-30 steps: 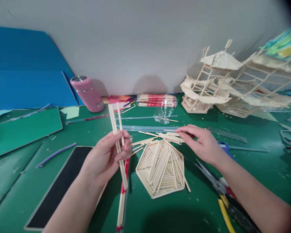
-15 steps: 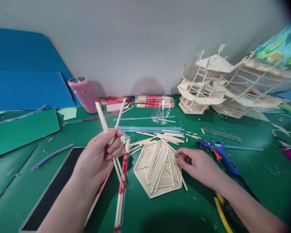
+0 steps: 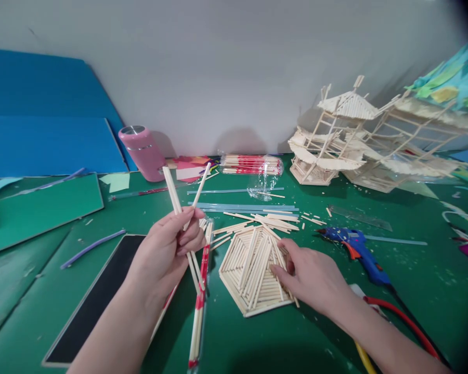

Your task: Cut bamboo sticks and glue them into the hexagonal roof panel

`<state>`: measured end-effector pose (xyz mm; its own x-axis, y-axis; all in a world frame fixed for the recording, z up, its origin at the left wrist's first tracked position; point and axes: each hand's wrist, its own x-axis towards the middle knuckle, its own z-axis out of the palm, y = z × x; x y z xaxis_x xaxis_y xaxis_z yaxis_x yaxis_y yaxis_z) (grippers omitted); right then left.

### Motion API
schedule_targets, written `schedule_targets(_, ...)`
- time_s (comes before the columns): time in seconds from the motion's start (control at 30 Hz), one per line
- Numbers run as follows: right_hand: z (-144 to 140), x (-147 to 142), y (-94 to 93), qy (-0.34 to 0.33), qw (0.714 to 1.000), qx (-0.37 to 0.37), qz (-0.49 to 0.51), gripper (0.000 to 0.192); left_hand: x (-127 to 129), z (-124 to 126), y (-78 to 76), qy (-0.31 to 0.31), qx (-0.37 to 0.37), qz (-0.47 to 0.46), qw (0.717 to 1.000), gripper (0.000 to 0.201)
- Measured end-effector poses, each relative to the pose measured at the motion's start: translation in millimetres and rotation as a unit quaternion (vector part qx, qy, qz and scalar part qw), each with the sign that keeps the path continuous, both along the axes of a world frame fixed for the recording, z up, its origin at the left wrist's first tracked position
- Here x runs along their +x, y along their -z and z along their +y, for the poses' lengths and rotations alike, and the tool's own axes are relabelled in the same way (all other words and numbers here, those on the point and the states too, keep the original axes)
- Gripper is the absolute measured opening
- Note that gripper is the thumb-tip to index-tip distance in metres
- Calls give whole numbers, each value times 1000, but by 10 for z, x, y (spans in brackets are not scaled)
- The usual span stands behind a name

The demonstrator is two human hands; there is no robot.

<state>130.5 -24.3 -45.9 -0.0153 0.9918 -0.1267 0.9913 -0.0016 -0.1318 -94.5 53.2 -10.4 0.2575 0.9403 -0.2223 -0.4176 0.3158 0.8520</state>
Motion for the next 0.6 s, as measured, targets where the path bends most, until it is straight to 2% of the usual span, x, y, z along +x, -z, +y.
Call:
schedule_targets(0.13,9,1,8,-22,998,52,20,30,14,-5,-3,0,-8,2,1000,20)
schedule_targets(0.27,23,-45,-19,-91,987,105,80,23,23,-8,5,0,-12,2,1000,21)
schedule_targets(0.4,53,-140,-30,-142,978,106,114,24,28,-15,16,8,-15,-5,1000,20)
schedule_targets(0.6,87,-188,8,-158,975,103,119,23,46,-34,14,24,-19,-16,999,19)
